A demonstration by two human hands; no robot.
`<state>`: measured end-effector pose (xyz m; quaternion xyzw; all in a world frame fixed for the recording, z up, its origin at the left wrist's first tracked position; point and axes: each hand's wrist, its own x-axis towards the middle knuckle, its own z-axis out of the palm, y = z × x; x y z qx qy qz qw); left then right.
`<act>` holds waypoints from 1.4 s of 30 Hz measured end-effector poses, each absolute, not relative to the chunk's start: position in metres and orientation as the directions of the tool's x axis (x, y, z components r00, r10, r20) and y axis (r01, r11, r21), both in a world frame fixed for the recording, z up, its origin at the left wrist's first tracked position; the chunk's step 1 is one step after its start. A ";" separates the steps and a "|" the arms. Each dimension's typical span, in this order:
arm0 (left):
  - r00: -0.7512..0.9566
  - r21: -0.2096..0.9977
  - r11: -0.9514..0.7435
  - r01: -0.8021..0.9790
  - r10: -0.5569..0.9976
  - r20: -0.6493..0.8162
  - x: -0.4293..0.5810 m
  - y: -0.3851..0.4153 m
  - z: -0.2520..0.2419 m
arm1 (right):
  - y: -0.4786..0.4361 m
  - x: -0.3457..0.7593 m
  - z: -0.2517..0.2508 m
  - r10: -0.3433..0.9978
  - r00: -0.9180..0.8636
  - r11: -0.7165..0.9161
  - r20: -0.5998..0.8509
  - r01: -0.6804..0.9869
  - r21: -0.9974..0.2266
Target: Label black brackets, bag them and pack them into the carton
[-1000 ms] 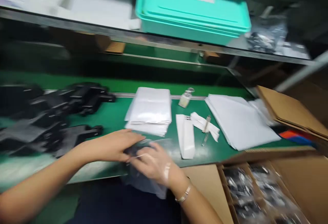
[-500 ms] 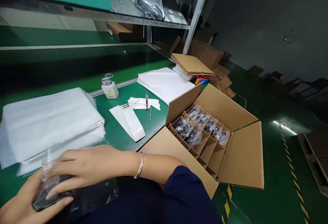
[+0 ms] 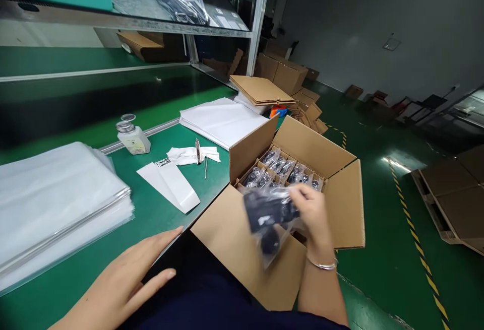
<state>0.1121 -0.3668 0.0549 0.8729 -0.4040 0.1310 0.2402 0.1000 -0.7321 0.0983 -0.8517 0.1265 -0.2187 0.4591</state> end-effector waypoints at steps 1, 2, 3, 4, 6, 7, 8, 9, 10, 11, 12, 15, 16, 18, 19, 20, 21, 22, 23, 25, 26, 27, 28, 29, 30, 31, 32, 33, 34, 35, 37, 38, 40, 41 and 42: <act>0.639 0.314 -0.558 -0.769 -0.643 0.422 0.113 -0.365 0.054 | -0.752 0.097 0.101 -0.550 0.781 -0.590 0.296 -0.113 -0.799; 0.639 0.314 -0.557 -0.769 -0.642 0.423 0.113 -0.364 0.054 | -0.769 0.097 0.101 -0.635 0.700 -0.628 0.328 -0.219 -0.747; 0.642 0.315 -0.560 -0.766 -0.640 0.423 0.112 -0.362 0.053 | -0.782 0.100 0.099 -0.686 0.641 -0.651 0.344 -0.330 -0.684; 0.647 0.317 -0.564 -0.762 -0.636 0.421 0.112 -0.360 0.052 | -0.791 0.105 0.096 -0.713 0.612 -0.663 0.341 -0.430 -0.613; 0.671 0.332 -0.584 -0.741 -0.625 0.398 0.111 -0.356 0.050 | -0.800 0.119 0.087 -0.735 0.604 -0.671 0.308 -0.581 -0.462; 0.691 0.346 -0.599 -0.722 -0.615 0.380 0.110 -0.352 0.049 | -0.801 0.127 0.082 -0.740 0.606 -0.670 0.291 -0.630 -0.393; 0.713 0.363 -0.614 -0.701 -0.600 0.362 0.109 -0.348 0.048 | -0.800 0.135 0.078 -0.744 0.606 -0.668 0.281 -0.663 -0.337; 0.736 0.383 -0.628 -0.677 -0.583 0.345 0.109 -0.343 0.047 | -0.798 0.143 0.076 -0.746 0.605 -0.666 0.279 -0.688 -0.290; 0.758 0.403 -0.642 -0.652 -0.563 0.331 0.108 -0.339 0.046 | -0.795 0.150 0.075 -0.749 0.602 -0.661 0.276 -0.707 -0.252; 0.778 0.420 -0.655 -0.628 -0.541 0.319 0.107 -0.334 0.045 | -0.792 0.155 0.075 -0.754 0.595 -0.653 0.277 -0.725 -0.220; 0.798 0.435 -0.669 -0.603 -0.519 0.307 0.107 -0.329 0.044 | -0.788 0.159 0.075 -0.759 0.590 -0.645 0.274 -0.738 -0.197; 0.835 0.464 -0.695 -0.549 -0.475 0.277 0.104 -0.320 0.043 | -0.780 0.161 0.079 -0.779 0.555 -0.613 0.291 -0.773 -0.163; 0.841 0.474 -0.695 -0.541 -0.470 0.269 0.103 -0.318 0.042 | -0.779 0.159 0.079 -0.789 0.532 -0.595 0.307 -0.787 -0.165; 0.844 0.497 -0.685 -0.533 -0.472 0.253 0.101 -0.316 0.037 | -0.778 0.153 0.078 -0.807 0.483 -0.561 0.340 -0.806 -0.186; 0.845 0.509 -0.679 -0.529 -0.476 0.245 0.100 -0.315 0.034 | -0.779 0.149 0.077 -0.813 0.459 -0.547 0.359 -0.813 -0.201; 0.847 0.521 -0.674 -0.523 -0.477 0.233 0.099 -0.313 0.030 | -0.779 0.146 0.075 -0.817 0.438 -0.536 0.376 -0.816 -0.216; 0.850 0.532 -0.672 -0.515 -0.477 0.221 0.099 -0.313 0.027 | -0.780 0.143 0.074 -0.818 0.418 -0.528 0.394 -0.818 -0.229; 0.854 0.542 -0.670 -0.508 -0.476 0.211 0.099 -0.312 0.023 | -0.781 0.142 0.072 -0.818 0.399 -0.521 0.415 -0.819 -0.240; 0.857 0.551 -0.668 -0.500 -0.475 0.200 0.099 -0.312 0.021 | -0.781 0.141 0.071 -0.815 0.383 -0.516 0.435 -0.820 -0.246; 0.857 0.564 -0.663 -0.492 -0.483 0.179 0.100 -0.312 0.020 | -0.780 0.141 0.070 -0.816 0.382 -0.511 0.434 -0.827 -0.233; 0.853 0.568 -0.658 -0.494 -0.492 0.171 0.101 -0.313 0.021 | -0.778 0.142 0.071 -0.823 0.395 -0.507 0.408 -0.835 -0.214; 0.849 0.570 -0.653 -0.498 -0.502 0.166 0.102 -0.314 0.022 | -0.775 0.142 0.072 -0.832 0.412 -0.502 0.372 -0.844 -0.188; 0.845 0.571 -0.650 -0.502 -0.510 0.162 0.103 -0.315 0.024 | -0.772 0.141 0.073 -0.839 0.428 -0.498 0.335 -0.853 -0.157; 0.843 0.571 -0.648 -0.504 -0.514 0.161 0.103 -0.316 0.026 | -0.769 0.139 0.075 -0.845 0.440 -0.494 0.304 -0.860 -0.128; 0.843 0.572 -0.647 -0.504 -0.514 0.161 0.103 -0.317 0.027 | -0.767 0.137 0.076 -0.848 0.450 -0.493 0.282 -0.864 -0.103; 0.845 0.575 -0.648 -0.499 -0.512 0.157 0.102 -0.317 0.027 | -0.765 0.134 0.077 -0.848 0.458 -0.494 0.267 -0.866 -0.085; 0.848 0.578 -0.650 -0.493 -0.509 0.151 0.101 -0.318 0.027 | -0.764 0.132 0.078 -0.847 0.466 -0.497 0.255 -0.865 -0.071; 0.850 0.583 -0.651 -0.486 -0.508 0.141 0.100 -0.317 0.026 | -0.764 0.130 0.078 -0.846 0.474 -0.501 0.244 -0.863 -0.061; 0.849 0.588 -0.650 -0.482 -0.512 0.131 0.100 -0.317 0.024 | -0.765 0.130 0.077 -0.844 0.482 -0.506 0.236 -0.861 -0.055; 0.846 0.591 -0.647 -0.482 -0.518 0.123 0.099 -0.317 0.023 | -0.767 0.131 0.076 -0.841 0.491 -0.514 0.229 -0.856 -0.050; 0.840 0.596 -0.642 -0.482 -0.533 0.106 0.101 -0.317 0.021 | -0.772 0.136 0.072 -0.828 0.522 -0.540 0.204 -0.841 -0.040; 0.838 0.600 -0.641 -0.479 -0.538 0.094 0.102 -0.318 0.022 | -0.774 0.140 0.069 -0.820 0.547 -0.560 0.168 -0.828 -0.032; 0.837 0.618 -0.638 -0.459 -0.544 0.060 0.105 -0.320 0.026 | -0.774 0.149 0.064 -0.807 0.588 -0.589 0.050 -0.808 -0.005; 0.840 0.633 -0.637 -0.440 -0.541 0.040 0.104 -0.321 0.029 | -0.770 0.155 0.061 -0.783 0.622 -0.622 0.000 -0.783 -0.002; 0.843 0.650 -0.634 -0.419 -0.537 0.019 0.103 -0.322 0.033 | -0.763 0.163 0.057 -0.744 0.668 -0.668 -0.036 -0.744 -0.012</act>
